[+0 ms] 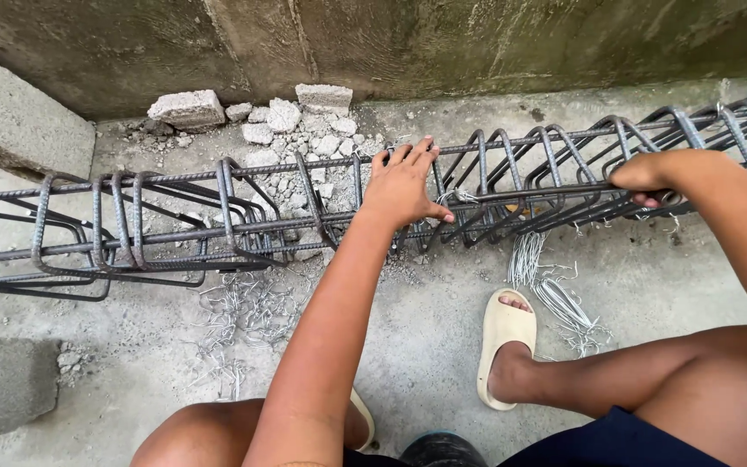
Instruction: Tying rebar intersections with wire using a manual twisting tool
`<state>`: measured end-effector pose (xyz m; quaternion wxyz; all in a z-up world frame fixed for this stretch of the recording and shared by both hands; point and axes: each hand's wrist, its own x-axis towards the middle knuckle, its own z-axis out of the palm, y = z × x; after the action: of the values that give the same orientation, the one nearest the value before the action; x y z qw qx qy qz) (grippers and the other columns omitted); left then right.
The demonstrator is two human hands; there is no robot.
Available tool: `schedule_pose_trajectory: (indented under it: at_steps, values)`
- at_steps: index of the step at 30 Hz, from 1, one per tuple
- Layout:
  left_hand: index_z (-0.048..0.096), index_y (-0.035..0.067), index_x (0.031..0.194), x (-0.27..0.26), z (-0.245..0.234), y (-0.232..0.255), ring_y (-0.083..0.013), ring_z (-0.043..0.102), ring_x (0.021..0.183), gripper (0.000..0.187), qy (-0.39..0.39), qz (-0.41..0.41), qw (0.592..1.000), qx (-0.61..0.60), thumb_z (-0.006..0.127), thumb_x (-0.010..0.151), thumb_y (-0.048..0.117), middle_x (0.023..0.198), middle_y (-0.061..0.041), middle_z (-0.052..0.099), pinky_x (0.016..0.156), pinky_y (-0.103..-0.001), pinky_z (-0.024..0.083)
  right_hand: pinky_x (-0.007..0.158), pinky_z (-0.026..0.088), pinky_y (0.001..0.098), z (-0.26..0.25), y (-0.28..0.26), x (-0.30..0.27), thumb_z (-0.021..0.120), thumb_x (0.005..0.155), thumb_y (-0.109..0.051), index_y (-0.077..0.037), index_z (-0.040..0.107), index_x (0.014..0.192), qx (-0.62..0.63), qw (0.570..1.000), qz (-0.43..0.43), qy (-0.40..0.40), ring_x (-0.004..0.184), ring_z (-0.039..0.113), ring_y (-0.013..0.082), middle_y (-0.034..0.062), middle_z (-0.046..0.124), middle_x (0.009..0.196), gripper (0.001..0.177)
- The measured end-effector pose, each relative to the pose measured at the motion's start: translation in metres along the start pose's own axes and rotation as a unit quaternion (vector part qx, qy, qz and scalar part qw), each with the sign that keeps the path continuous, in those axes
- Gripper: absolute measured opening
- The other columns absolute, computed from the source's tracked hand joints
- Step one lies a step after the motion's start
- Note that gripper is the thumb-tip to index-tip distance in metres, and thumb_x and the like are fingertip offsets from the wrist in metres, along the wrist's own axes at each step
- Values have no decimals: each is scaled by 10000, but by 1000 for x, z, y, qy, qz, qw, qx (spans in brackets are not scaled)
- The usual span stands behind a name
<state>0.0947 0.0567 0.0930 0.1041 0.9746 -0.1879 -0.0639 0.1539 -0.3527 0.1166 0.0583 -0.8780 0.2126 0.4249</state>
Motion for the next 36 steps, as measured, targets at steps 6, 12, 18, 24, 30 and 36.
schedule_pose_trajectory:
  at_steps: [6, 12, 18, 24, 30, 36]
  values:
    - [371, 151, 1566, 2, -1, -1, -232, 308, 1482, 1298, 8, 0, 1000, -21, 840, 558, 821, 1676, 41, 273, 1180, -550, 203, 298, 319, 285, 17, 20, -25, 380, 1053, -359, 50, 637, 774, 37, 998, 31, -42, 385, 456, 179, 118, 602, 572, 558]
    - [383, 162, 1555, 3, 4, -1, -245, 339, 1468, 1251, 29, 6, 999, -14, 838, 590, 814, 1666, 36, 290, 1178, -553, 219, 511, 327, 404, 29, 18, -135, 385, 1111, -341, -237, 406, 1622, 177, 975, -122, 55, 624, 528, 343, 263, 732, 1036, 522]
    - [369, 160, 1567, 2, -4, 1, -260, 300, 1495, 1250, 10, 1, 1000, -24, 839, 601, 799, 1672, 37, 284, 1166, -540, 224, 602, 501, 286, 46, 59, -146, 562, 889, -106, -340, 461, 1534, -83, 977, -149, 125, 665, 781, 217, -49, 875, 1204, 693]
    - [374, 140, 1561, 0, -6, 1, -249, 323, 1483, 1239, 10, 2, 1000, -19, 840, 609, 782, 1675, 37, 277, 1170, -536, 233, 702, 625, 243, 73, 96, -130, 508, 878, -618, -345, 436, 1386, -530, 677, -265, 436, 739, 761, 115, -96, 739, 862, 582]
    - [375, 143, 1563, -1, -7, 0, -238, 307, 1487, 1253, 5, 2, 999, -31, 841, 597, 790, 1674, 43, 285, 1166, -525, 211, 669, 616, 249, 90, 104, -124, 558, 828, -628, -279, 476, 1371, -496, 671, -257, 487, 730, 745, 127, -47, 677, 878, 650]
    - [373, 154, 1564, 1, -5, 0, -236, 339, 1469, 1250, 14, 3, 1000, -21, 845, 596, 790, 1670, 48, 290, 1168, -533, 228, 759, 652, 247, 104, 85, -114, 336, 830, -834, -264, 464, 1502, -414, 746, -177, 491, 858, 801, 100, -90, 780, 937, 891]
